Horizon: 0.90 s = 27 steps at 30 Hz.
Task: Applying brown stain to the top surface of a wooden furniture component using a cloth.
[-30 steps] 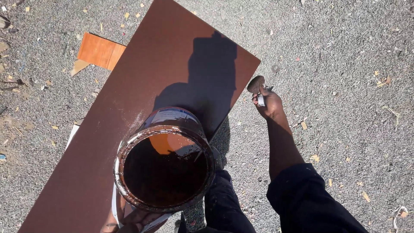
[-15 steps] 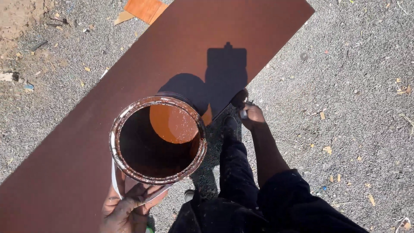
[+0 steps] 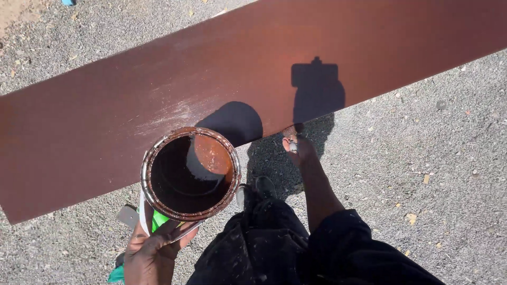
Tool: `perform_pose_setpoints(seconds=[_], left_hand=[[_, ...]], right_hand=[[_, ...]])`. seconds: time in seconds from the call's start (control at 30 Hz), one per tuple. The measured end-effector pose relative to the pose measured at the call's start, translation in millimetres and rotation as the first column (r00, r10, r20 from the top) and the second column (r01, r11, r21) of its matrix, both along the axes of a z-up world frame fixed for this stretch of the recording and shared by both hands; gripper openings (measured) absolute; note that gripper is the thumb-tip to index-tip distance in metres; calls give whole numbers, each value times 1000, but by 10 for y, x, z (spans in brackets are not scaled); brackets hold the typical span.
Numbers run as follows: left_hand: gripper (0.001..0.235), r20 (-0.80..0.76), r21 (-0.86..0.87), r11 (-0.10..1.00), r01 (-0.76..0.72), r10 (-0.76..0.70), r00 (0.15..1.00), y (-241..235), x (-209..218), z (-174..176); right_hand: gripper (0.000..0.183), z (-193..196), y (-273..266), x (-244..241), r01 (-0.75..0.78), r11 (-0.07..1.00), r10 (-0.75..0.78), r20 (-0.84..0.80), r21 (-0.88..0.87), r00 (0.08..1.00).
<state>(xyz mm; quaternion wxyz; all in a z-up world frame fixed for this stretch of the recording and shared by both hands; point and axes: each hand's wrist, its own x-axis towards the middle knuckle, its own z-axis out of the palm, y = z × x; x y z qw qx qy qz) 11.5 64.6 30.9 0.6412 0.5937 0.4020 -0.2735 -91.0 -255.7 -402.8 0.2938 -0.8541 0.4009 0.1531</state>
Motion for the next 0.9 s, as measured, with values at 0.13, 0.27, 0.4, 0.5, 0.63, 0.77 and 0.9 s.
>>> perform_pose_setpoints(seconds=[0.13, 0.27, 0.4, 0.5, 0.63, 0.77, 0.9], left_hand=[[85, 100, -35, 985, -170, 173, 980, 653, -406, -421], [86, 160, -28, 967, -254, 255, 954, 927, -660, -587], [88, 87, -46, 915, -402, 404, 910, 1172, -802, -649], [90, 130, -86, 900, -427, 435, 891, 1460, -942, -823], [80, 83, -32, 829, -559, 560, 825, 1784, -916, -819], [77, 38, -30, 785, -619, 619, 784, 2312, -875, -900], [80, 1, -29, 737, -675, 675, 737, 2808, -664, -792]], right_hand=[[17, -216, 389, 228, 149, -82, -824, -151, 985, 546], [33, -106, 664, 425, 401, -232, -749, -426, 886, 507], [17, 32, 1130, 685, 430, -199, -757, -416, 881, 504], [18, 105, 1583, 882, 490, -164, -765, -425, 856, 484], [15, 77, 2212, 1184, 448, -247, -721, -472, 859, 508], [15, 92, 2914, 1488, 465, -288, -683, -520, 837, 514], [19, 300, 3683, 1854, 517, -230, -675, -518, 824, 525]])
